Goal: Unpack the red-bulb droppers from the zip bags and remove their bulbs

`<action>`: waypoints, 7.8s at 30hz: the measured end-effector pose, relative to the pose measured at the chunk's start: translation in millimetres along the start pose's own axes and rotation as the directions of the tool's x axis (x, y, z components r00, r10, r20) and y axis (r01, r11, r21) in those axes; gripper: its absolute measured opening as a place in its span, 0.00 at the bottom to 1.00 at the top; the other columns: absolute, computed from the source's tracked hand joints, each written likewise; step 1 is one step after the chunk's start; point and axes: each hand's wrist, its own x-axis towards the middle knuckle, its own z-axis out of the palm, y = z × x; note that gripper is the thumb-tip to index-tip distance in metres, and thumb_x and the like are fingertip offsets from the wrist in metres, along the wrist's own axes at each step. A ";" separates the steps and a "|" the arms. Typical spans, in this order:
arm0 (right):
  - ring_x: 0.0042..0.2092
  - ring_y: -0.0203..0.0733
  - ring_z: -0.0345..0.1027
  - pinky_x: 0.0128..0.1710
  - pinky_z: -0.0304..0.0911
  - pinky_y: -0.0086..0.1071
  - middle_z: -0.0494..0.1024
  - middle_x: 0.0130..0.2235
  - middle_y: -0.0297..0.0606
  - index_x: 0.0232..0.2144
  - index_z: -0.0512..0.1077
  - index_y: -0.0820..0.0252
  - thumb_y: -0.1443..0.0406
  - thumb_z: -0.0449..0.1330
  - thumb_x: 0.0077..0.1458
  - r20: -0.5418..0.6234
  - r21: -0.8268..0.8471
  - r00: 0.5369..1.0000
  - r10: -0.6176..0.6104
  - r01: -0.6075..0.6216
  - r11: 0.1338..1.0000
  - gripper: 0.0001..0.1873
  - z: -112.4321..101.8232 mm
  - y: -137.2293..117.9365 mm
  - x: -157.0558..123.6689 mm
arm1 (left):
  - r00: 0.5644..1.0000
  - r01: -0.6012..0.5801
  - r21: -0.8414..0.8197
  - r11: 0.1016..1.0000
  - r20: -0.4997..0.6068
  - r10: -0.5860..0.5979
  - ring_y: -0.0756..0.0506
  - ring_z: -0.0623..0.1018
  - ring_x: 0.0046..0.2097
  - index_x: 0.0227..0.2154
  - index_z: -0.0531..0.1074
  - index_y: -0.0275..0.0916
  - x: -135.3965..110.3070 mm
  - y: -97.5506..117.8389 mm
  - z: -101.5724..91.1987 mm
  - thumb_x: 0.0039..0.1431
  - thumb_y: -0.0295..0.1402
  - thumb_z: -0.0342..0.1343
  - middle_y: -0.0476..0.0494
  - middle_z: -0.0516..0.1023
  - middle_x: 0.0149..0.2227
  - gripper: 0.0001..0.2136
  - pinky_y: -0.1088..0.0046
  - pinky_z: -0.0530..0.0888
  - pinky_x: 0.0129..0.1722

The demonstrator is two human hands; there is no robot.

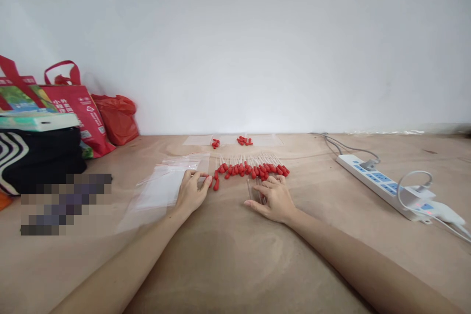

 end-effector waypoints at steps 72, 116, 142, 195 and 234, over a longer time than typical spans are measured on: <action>0.31 0.31 0.63 0.53 0.40 0.43 0.66 0.16 0.26 0.28 0.69 0.55 0.66 0.51 0.54 -0.141 -0.114 0.907 -0.396 0.383 0.917 0.07 -10.4 -6.9 -14.1 | 0.647 -0.719 -0.218 0.660 0.136 0.750 0.48 0.71 0.37 0.25 0.68 0.40 -36.2 50.6 -10.0 0.57 0.27 0.44 0.49 0.75 0.27 0.10 0.64 0.63 0.44; 0.29 0.34 0.60 0.33 0.43 0.32 0.70 0.22 0.32 0.27 0.72 0.57 0.59 0.52 0.53 -0.211 -0.041 0.962 0.170 -0.183 0.982 0.11 8.6 10.2 5.8 | 0.925 -0.352 -0.114 0.929 0.112 0.364 0.45 0.70 0.35 0.29 0.63 0.38 -47.8 51.8 3.8 0.53 0.35 0.49 0.45 0.70 0.30 0.06 0.66 0.69 0.33; 0.34 0.37 0.61 0.35 0.44 0.33 0.71 0.29 0.35 0.32 0.73 0.55 0.63 0.52 0.54 -0.172 -0.107 0.954 0.246 -0.267 0.958 0.10 21.1 52.7 20.0 | 0.798 -0.212 -0.199 0.957 0.530 0.287 0.40 0.52 0.60 0.59 0.37 0.33 -32.0 76.1 21.4 0.56 0.45 0.43 0.37 0.52 0.59 0.34 0.59 0.55 0.56; 0.30 0.34 0.59 0.46 0.44 0.41 0.68 0.19 0.30 0.23 0.71 0.56 0.65 0.51 0.53 0.044 0.033 0.977 -0.210 0.208 0.977 0.11 -30.5 -13.3 -24.0 | 0.610 -0.793 0.033 0.609 0.034 0.792 0.52 0.67 0.24 0.25 0.68 0.38 -42.8 52.4 -7.3 0.59 0.25 0.40 0.51 0.69 0.20 0.13 0.71 0.62 0.34; 0.35 0.41 0.63 0.35 0.46 0.35 0.74 0.28 0.36 0.32 0.73 0.55 0.53 0.50 0.51 -0.109 -0.111 0.889 0.446 -0.456 0.883 0.17 -16.5 64.7 -4.3 | 0.924 -0.113 -0.434 0.894 0.284 0.254 0.47 0.76 0.36 0.41 0.68 0.35 -33.7 67.1 16.0 0.53 0.33 0.47 0.42 0.76 0.34 0.13 0.73 0.75 0.34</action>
